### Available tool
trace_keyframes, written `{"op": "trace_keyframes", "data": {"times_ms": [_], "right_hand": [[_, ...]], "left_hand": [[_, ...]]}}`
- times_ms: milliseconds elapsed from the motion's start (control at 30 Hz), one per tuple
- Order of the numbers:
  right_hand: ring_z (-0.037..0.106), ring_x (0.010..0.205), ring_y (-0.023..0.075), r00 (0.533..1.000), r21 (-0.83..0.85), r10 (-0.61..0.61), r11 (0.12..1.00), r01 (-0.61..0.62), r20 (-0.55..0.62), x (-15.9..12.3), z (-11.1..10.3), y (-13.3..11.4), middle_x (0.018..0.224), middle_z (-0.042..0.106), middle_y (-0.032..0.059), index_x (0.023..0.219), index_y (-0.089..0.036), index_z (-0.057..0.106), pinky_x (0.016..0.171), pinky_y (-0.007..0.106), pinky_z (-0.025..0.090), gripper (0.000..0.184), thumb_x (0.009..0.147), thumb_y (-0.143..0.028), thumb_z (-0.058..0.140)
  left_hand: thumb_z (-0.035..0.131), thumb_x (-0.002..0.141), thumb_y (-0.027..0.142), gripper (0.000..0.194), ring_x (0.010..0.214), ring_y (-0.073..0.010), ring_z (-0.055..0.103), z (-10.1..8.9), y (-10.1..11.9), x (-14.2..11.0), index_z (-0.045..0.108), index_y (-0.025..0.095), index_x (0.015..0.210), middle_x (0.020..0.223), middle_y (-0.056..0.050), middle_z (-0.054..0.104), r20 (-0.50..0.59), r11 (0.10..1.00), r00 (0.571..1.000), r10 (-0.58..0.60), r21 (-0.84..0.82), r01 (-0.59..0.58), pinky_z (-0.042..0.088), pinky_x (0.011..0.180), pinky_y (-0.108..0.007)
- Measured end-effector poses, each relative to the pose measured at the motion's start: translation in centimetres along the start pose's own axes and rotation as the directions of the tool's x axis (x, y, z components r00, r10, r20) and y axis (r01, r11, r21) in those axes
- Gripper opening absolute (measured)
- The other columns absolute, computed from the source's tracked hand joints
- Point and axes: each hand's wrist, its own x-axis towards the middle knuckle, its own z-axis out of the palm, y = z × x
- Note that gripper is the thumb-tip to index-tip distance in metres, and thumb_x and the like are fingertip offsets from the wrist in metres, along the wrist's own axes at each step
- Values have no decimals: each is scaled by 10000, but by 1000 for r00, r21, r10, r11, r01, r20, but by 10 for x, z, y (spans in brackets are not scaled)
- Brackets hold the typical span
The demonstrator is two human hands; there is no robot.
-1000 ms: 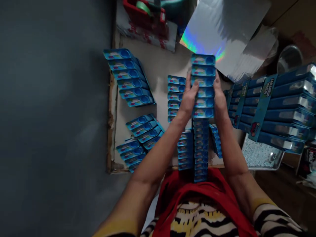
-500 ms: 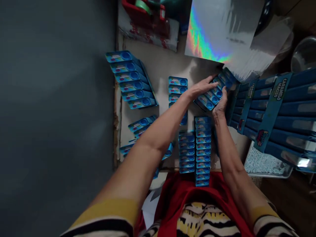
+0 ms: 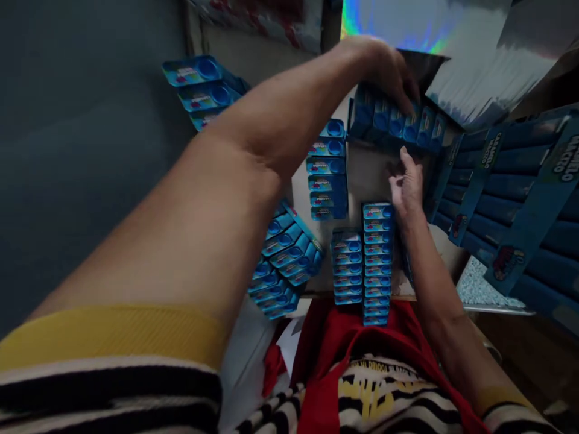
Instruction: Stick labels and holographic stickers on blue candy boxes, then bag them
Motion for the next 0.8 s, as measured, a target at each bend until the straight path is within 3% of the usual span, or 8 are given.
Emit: {"op": "trace_keyframes", "data": {"times_ms": [133,233,367,433,500,600,667,800], "right_hand": [[673,1250,241,986,-357,-13,931,73,168,-44,-46,-22,1241,715,24,1211,-307,655,1127,531,548,407,924,-588,721],[694,1143,249,959,-525,-91,820,226,270,-86,-76,-40,1127,744,43,1110,-278,704,1142,501,538,319,935,-543,740],[606,1403,289,855,-669,-90,584,461,511,-138,-118,-56,1418,701,86,1252,-288,729,1267,534,422,298,1056,-459,584],[491,1546,294,817,-686,-68,506,523,572,-157,-143,-58,1594,598,85,1362,-301,699,1324,545,349,359,1063,-454,573],[451,1580,308,815,-698,-90,468,542,573,-170,-169,-54,1638,561,89,1399,-304,685,1333,559,335,414,1036,-490,616],[606,1415,324,865,-734,-179,465,495,469,-175,-206,-39,1462,694,127,1334,-276,719,1247,565,445,436,995,-546,667],[668,1293,316,920,-757,-222,523,392,324,-168,-225,-26,1362,737,141,1297,-245,721,1161,551,518,487,961,-596,687],[639,1347,304,981,-625,-8,769,131,196,-137,-242,7,1513,659,146,1473,-235,601,1130,526,545,800,866,-750,681]], "left_hand": [[451,1107,496,530,1625,-308,348,-33,6,-28,530,181,1526,1553,-103,584,-83,999,996,25,41,-22,253,1333,-641],[567,1070,440,402,1526,-294,466,-59,9,-51,657,181,1365,1435,-81,654,0,973,990,138,185,-136,266,1334,-611],[654,1001,360,203,1224,-297,651,-57,-10,-137,778,238,1105,1190,-81,754,53,896,975,214,387,-218,402,1255,-537],[621,995,362,199,1133,-302,686,-35,-28,-203,794,265,1014,1111,-83,779,-22,927,991,132,356,-115,479,1174,-531],[652,954,351,156,1070,-284,716,-1,-50,-269,783,267,974,1057,-65,792,-12,974,995,-95,205,95,544,1099,-501],[679,909,353,297,1043,-287,761,64,-82,-344,756,216,1161,1121,-114,791,235,881,856,-460,3,473,613,1004,-475],[746,847,333,623,1217,-334,734,106,-100,-366,635,179,1441,1384,-194,716,267,840,810,-523,1,542,591,1074,-501],[713,926,443,922,1645,-359,347,170,-128,-343,318,149,1705,1760,-226,346,-14,903,910,-415,112,414,317,1348,-500]]}}
